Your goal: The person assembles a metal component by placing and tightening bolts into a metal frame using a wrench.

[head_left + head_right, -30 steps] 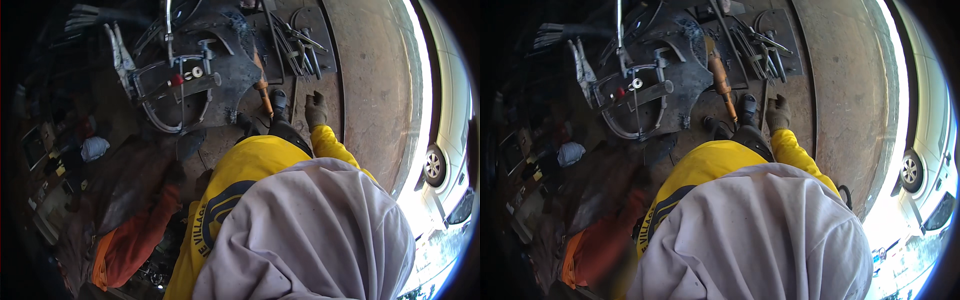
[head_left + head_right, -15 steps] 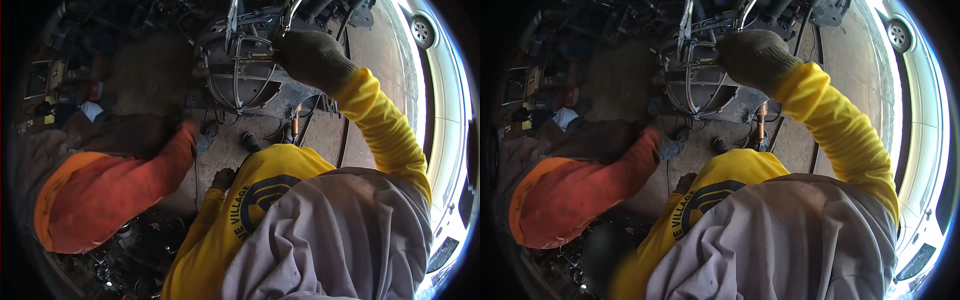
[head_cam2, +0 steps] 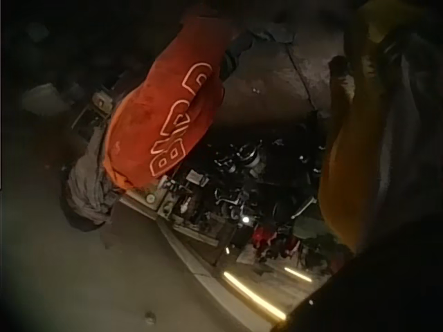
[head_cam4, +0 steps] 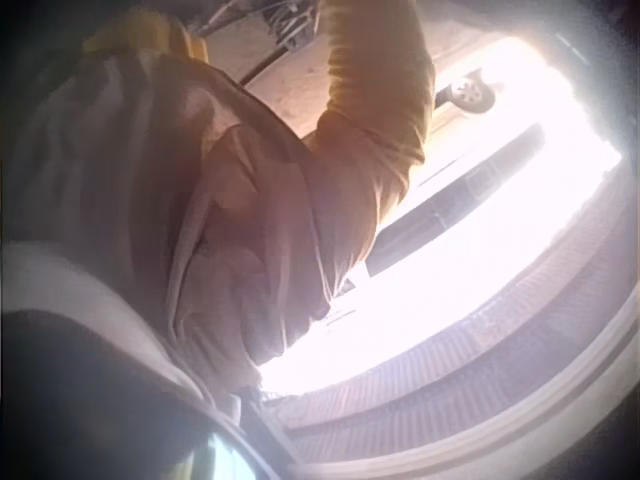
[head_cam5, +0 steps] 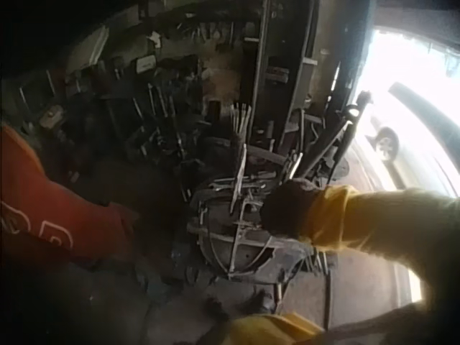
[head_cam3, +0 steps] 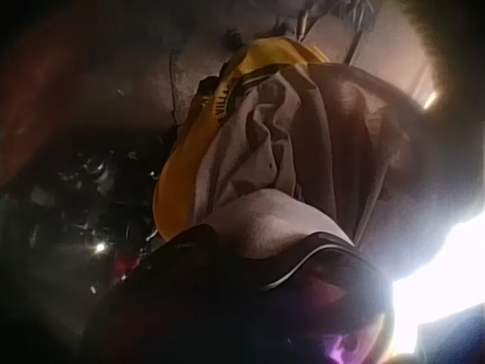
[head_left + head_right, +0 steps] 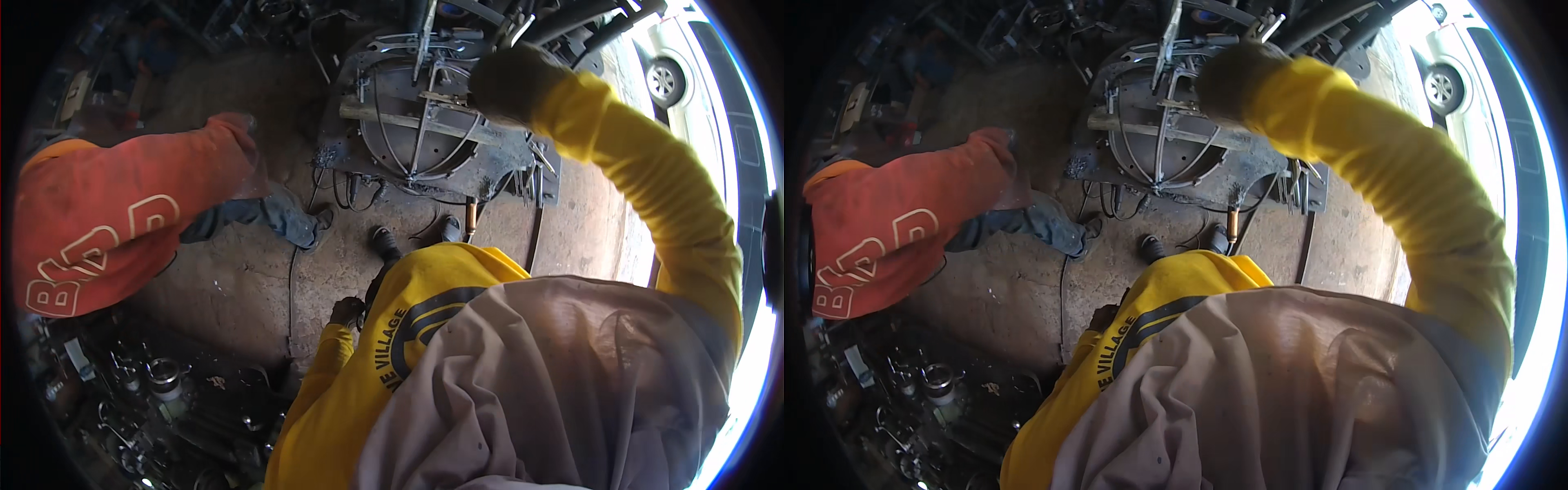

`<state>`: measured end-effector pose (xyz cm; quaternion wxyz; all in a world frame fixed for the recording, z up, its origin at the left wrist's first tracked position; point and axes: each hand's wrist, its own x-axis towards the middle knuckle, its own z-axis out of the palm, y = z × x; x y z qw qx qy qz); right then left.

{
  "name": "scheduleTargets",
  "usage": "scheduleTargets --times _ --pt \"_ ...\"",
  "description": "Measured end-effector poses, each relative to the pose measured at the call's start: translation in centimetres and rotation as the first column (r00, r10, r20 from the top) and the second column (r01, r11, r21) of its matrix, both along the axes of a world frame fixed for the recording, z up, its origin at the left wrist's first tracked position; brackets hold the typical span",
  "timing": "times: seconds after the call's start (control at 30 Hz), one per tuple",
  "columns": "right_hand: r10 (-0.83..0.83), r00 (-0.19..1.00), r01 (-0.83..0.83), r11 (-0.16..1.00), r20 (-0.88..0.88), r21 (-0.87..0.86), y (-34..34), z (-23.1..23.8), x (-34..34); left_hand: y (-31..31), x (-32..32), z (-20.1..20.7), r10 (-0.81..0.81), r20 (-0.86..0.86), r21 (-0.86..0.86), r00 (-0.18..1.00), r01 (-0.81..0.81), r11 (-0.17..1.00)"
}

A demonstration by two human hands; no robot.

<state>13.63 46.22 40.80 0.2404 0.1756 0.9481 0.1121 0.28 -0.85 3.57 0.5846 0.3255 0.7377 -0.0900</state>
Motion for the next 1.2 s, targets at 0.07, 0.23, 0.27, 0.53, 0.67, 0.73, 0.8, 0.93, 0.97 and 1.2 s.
scheduleTargets --times 0.07,0.23,0.27,0.53,0.67,0.73,0.8,0.93,0.97,1.2 --pt "0.150 0.983 -0.164 0.978 0.109 0.129 0.7 0.6 -1.9 -2.3 -0.9 -2.6 -0.202 -0.048 0.195 0.978 0.208 0.959" --pt "-0.152 0.973 0.106 0.964 0.176 0.244 1.9 4.1 1.0 -0.3 -0.5 -3.8 -0.206 -0.089 0.277 0.974 0.223 0.935" --pt "-0.168 0.984 0.153 0.967 0.062 0.203 2.0 4.9 2.5 -0.4 -0.6 -3.6 -0.165 -0.085 0.256 0.983 0.182 0.949" --pt "-0.993 0.024 0.615 0.109 -0.119 -0.781 -1.2 -3.1 25.4 0.3 -0.1 -3.6 -0.121 -0.018 0.250 0.992 0.122 0.961" --pt "-0.939 -0.340 0.447 -0.210 0.052 -0.869 -4.8 -19.2 33.0 0.4 -1.0 -0.6 -0.083 -0.048 0.241 0.995 0.093 0.966" --pt "-0.917 -0.382 0.477 -0.298 0.111 -0.827 -3.7 -25.4 35.2 1.5 -1.2 1.2 -0.058 -0.058 0.261 0.997 0.071 0.963" --pt "-0.921 -0.354 0.497 -0.334 0.165 -0.801 -1.1 -30.5 36.3 2.6 -1.1 2.9 -0.028 -0.074 0.297 0.997 0.049 0.954" --pt "-0.933 -0.105 0.480 -0.351 0.344 -0.804 7.2 -38.0 36.2 4.5 0.6 6.2 0.025 -0.064 0.413 0.998 0.004 0.911" --pt "-0.927 -0.094 0.537 -0.353 0.362 -0.766 8.7 -39.8 35.6 4.8 1.2 6.9 0.037 -0.064 0.431 0.997 -0.006 0.902" --pt "-0.967 0.192 0.896 0.102 0.169 -0.432 14.1 -44.8 34.5 2.4 4.5 7.5 0.159 -0.128 0.293 0.979 -0.115 0.949"
